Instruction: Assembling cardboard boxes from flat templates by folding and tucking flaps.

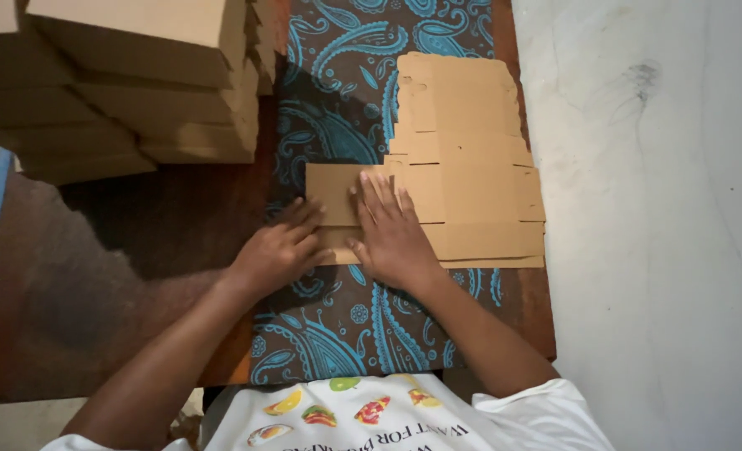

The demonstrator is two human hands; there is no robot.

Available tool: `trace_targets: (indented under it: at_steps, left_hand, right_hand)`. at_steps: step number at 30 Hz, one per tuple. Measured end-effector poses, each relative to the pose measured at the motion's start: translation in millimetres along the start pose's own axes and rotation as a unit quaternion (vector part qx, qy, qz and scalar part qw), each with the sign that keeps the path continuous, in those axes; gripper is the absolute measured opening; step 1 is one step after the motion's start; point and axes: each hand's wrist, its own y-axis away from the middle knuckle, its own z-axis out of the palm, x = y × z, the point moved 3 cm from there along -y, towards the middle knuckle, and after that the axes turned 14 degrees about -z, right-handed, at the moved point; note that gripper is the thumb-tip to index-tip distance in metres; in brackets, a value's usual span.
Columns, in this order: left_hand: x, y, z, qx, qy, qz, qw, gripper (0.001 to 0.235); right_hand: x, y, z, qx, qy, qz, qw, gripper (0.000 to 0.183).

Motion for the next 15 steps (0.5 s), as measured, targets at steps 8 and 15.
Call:
trace_targets:
  at_steps: [8,15]
  left_hand:
    - [-3.3,5.0,27.0,-0.023,-0.114,-0.145,0.983,0.027]
    - [12.7,-44.1,12.3,-0.066,-0.165,-0.109,0.978,0.06]
  right_hand:
    - [3.8,-12.8,0.4,-0.002,-0.005,0.003,1.0,0.085]
    - [7.3,-12.9,11.8,0.0,-0.008,-0.006,1.0,0.092]
